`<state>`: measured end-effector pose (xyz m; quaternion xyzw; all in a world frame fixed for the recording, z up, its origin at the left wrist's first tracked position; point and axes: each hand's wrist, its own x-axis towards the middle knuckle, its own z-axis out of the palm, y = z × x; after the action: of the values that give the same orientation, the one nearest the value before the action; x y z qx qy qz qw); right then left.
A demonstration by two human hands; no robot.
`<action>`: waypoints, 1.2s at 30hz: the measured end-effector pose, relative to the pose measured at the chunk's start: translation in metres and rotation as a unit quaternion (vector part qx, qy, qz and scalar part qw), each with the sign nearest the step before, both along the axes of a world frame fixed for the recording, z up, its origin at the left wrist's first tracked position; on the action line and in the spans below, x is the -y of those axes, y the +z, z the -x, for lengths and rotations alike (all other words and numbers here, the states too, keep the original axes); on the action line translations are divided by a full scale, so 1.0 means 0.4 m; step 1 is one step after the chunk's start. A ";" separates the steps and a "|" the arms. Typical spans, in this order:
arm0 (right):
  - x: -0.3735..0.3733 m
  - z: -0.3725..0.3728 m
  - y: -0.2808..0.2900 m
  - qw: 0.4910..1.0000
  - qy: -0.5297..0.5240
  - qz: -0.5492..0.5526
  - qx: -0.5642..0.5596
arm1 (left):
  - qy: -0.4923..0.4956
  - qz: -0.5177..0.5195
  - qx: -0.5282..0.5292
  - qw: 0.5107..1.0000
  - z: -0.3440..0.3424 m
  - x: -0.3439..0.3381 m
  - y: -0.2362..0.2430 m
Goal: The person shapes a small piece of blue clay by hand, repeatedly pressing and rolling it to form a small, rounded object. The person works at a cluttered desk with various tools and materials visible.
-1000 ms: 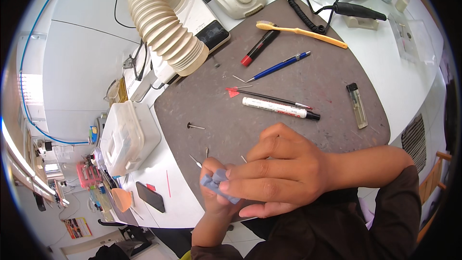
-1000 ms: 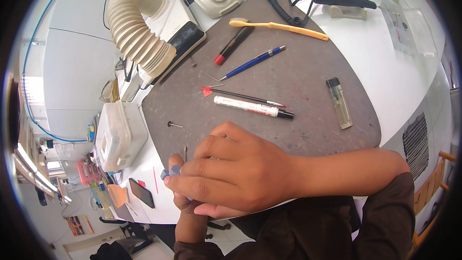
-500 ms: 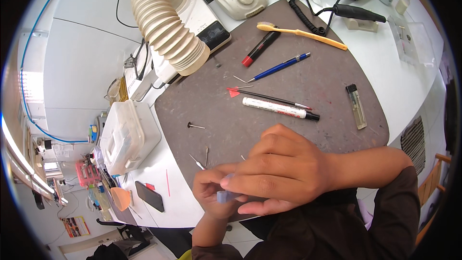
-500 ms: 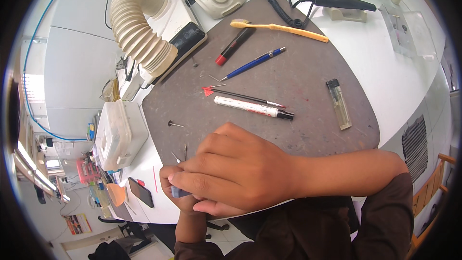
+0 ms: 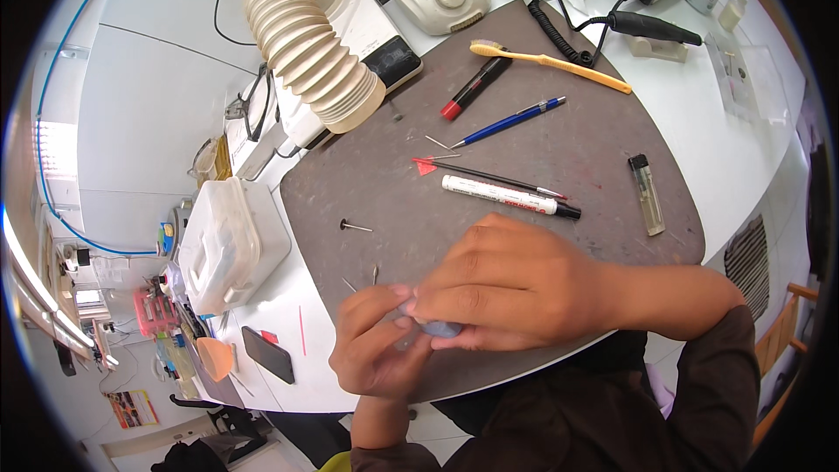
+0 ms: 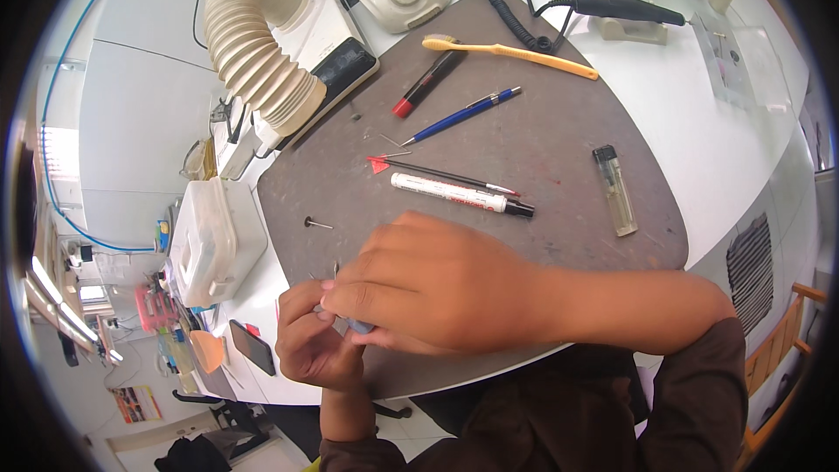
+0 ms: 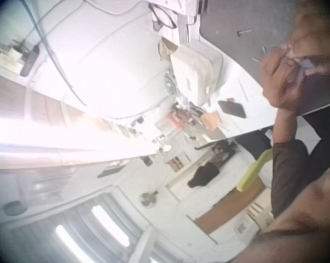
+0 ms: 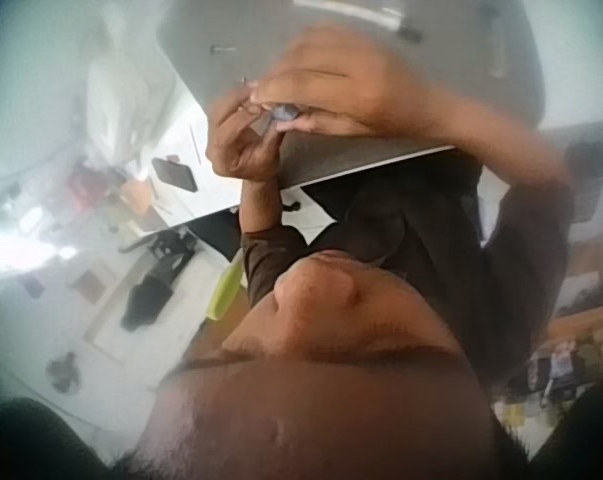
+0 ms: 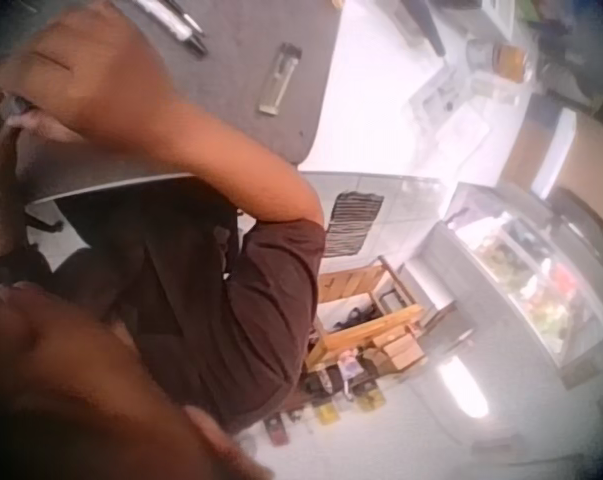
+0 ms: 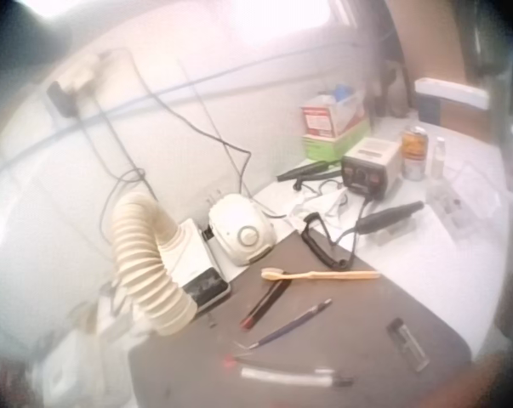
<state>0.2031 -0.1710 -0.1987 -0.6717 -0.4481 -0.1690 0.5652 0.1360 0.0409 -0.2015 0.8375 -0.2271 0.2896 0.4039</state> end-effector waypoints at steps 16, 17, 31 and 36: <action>-0.011 -0.010 -0.016 1.000 0.022 -0.010 0.004 | 0.000 -0.014 -0.030 0.999 0.011 -0.006 0.023; -0.011 -0.010 -0.016 1.000 0.023 -0.009 0.003 | -0.001 -0.018 -0.030 0.999 0.012 -0.007 0.024; -0.010 -0.009 -0.021 0.999 0.050 -0.006 -0.013 | -0.014 -0.014 -0.029 0.999 0.013 -0.006 0.032; -0.007 -0.010 -0.023 0.999 0.047 -0.012 -0.001 | -0.026 -0.049 -0.001 0.998 0.010 -0.013 0.034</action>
<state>0.2071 -0.1682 -0.2080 -0.6433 -0.4763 -0.1470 0.5812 0.1320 0.0460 -0.1878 0.8506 -0.2619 0.2668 0.3697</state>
